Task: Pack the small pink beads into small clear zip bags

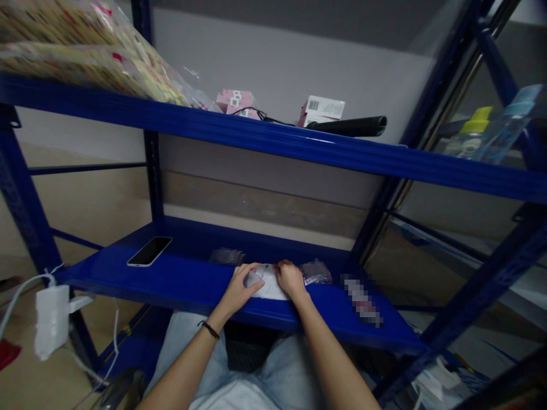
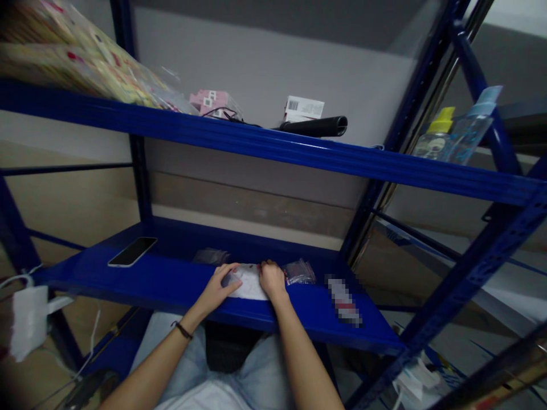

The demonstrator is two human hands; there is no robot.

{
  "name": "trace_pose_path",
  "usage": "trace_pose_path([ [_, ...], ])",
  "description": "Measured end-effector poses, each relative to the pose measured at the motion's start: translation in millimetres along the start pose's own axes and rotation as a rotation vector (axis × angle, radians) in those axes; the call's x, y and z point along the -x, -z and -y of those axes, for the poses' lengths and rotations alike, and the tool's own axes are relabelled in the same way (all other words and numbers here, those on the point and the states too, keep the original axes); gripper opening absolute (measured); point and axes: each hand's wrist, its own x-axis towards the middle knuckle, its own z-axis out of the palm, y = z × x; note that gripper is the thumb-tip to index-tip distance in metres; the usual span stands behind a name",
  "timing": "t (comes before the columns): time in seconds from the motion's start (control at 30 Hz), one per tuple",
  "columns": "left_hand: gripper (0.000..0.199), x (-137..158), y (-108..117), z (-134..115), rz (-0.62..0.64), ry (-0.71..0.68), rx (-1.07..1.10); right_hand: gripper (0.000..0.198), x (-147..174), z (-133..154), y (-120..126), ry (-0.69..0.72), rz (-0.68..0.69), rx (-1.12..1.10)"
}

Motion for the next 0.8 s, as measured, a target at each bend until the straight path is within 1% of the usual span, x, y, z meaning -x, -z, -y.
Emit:
trace_pose_path([
  [0.23,0.046,3.2,1.9,-0.7,0.024,-0.012,0.009,0.028,-12.0,-1.7,-7.0,-0.003,-0.004,-0.036],
  [0.3,0.046,4.0,3.2,-2.0,0.024,-0.009,-0.002,0.026,-14.5,-3.5,-1.7,-0.003,-0.017,-0.061],
  [0.4,0.045,4.2,4.4,-3.5,0.001,-0.006,-0.008,0.025,-13.5,-5.8,14.6,0.024,-0.044,-0.113],
  [0.47,0.043,3.9,5.1,-5.3,-0.012,-0.011,-0.005,0.028,-8.6,-4.9,27.9,0.073,-0.056,-0.268],
  [0.57,0.043,4.4,5.7,-8.3,-0.026,-0.018,-0.007,0.032,2.9,2.6,44.5,0.162,-0.059,-0.651],
  [0.6,0.043,4.7,5.6,-8.9,-0.031,-0.019,-0.010,0.033,6.6,6.7,48.3,0.188,-0.056,-0.745],
  [0.67,0.043,5.4,4.7,-9.5,-0.033,-0.022,-0.023,0.030,12.5,16.8,53.3,0.229,-0.044,-0.804],
  [0.8,0.047,6.0,0.8,-8.7,-0.007,-0.043,-0.060,0.024,16.6,36.6,55.4,0.298,0.024,-0.729],
])
